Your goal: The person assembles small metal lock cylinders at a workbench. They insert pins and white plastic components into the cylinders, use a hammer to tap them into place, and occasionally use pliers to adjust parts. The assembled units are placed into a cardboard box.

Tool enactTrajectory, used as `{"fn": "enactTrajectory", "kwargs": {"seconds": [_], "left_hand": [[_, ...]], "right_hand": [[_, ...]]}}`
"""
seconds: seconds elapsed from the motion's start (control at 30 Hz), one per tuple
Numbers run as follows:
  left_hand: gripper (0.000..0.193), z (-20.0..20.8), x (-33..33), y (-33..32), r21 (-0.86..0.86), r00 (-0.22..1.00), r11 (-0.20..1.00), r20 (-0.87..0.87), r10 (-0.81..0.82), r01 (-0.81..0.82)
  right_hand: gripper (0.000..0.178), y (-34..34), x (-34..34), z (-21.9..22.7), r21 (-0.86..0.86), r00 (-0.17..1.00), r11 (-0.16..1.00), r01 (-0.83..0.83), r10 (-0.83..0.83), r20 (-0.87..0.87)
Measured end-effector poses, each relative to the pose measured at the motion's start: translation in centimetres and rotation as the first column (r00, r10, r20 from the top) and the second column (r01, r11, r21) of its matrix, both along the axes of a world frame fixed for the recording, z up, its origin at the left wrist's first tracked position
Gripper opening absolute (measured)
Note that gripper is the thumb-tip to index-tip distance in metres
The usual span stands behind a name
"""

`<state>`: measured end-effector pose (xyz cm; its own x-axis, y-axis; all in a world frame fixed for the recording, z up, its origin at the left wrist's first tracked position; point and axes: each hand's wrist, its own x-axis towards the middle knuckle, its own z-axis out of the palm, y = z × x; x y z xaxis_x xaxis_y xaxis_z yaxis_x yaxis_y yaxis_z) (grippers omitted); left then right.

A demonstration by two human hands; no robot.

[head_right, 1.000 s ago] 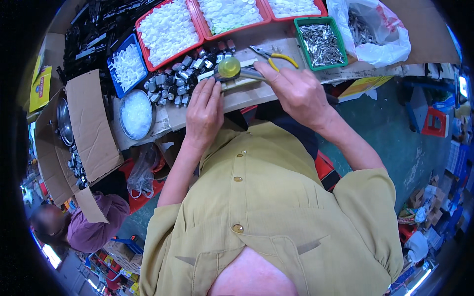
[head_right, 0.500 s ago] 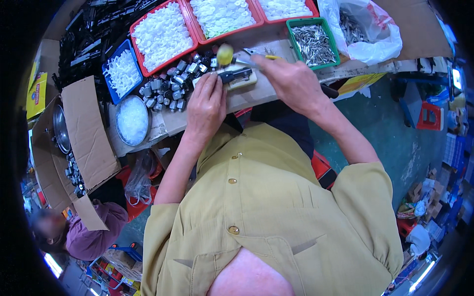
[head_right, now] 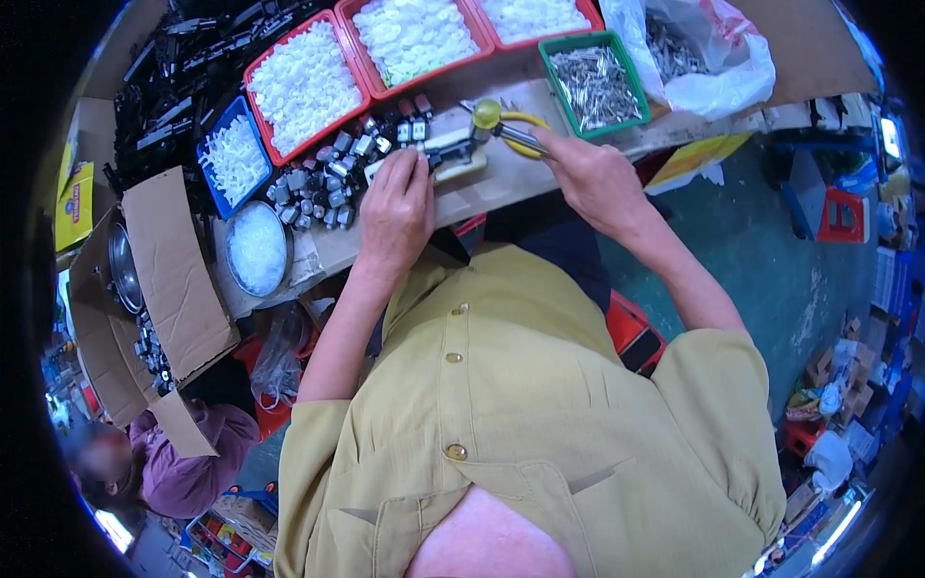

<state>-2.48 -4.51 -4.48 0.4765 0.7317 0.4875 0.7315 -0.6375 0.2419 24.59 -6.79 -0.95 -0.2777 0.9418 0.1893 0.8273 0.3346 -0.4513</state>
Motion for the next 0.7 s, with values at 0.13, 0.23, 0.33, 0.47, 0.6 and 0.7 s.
{"fn": "enactTrajectory", "kwargs": {"seconds": [0.13, 0.23, 0.33, 0.47, 0.6, 0.7], "left_hand": [[0.03, 0.6, -0.3, 0.1, -0.111, 0.998, 0.994, 0.058, -0.001, 0.007], [0.036, 1.5, -0.2, 0.4, -0.144, 0.999, 0.989, 0.043, 0.032, -0.026], [0.041, 1.1, -0.1, 0.7, -0.154, 0.999, 0.987, -0.02, 0.042, -0.044], [0.04, 0.5, -0.2, 1.2, -0.167, 1.0, 0.986, -0.02, 0.016, -0.019], [0.036, 2.3, -0.6, 0.7, -0.303, 0.947, 0.953, 0.312, 0.076, 0.023], [0.031, 3.5, -1.3, 0.7, -0.481, 0.761, 0.865, 0.612, 0.215, 0.143]], "right_hand": [[0.028, 4.2, 1.5, 3.4, 0.053, 0.976, 0.998, -0.041, 0.051, -0.212], [0.024, 9.5, 3.2, 4.3, 0.016, 0.993, 0.995, 0.094, -0.092, -0.072], [0.024, 14.8, 5.6, 2.4, 0.11, 0.995, 0.99, 0.091, -0.094, 0.025], [0.026, 18.3, 7.9, -0.7, 0.251, 0.987, 0.968, 0.002, -0.043, 0.156], [0.024, 15.4, 4.4, 2.3, 0.369, 0.971, 0.93, -0.008, -0.082, 0.226], [0.023, 9.7, 1.0, 3.1, 0.183, 0.983, 0.976, -0.121, 0.093, 0.158]]}}
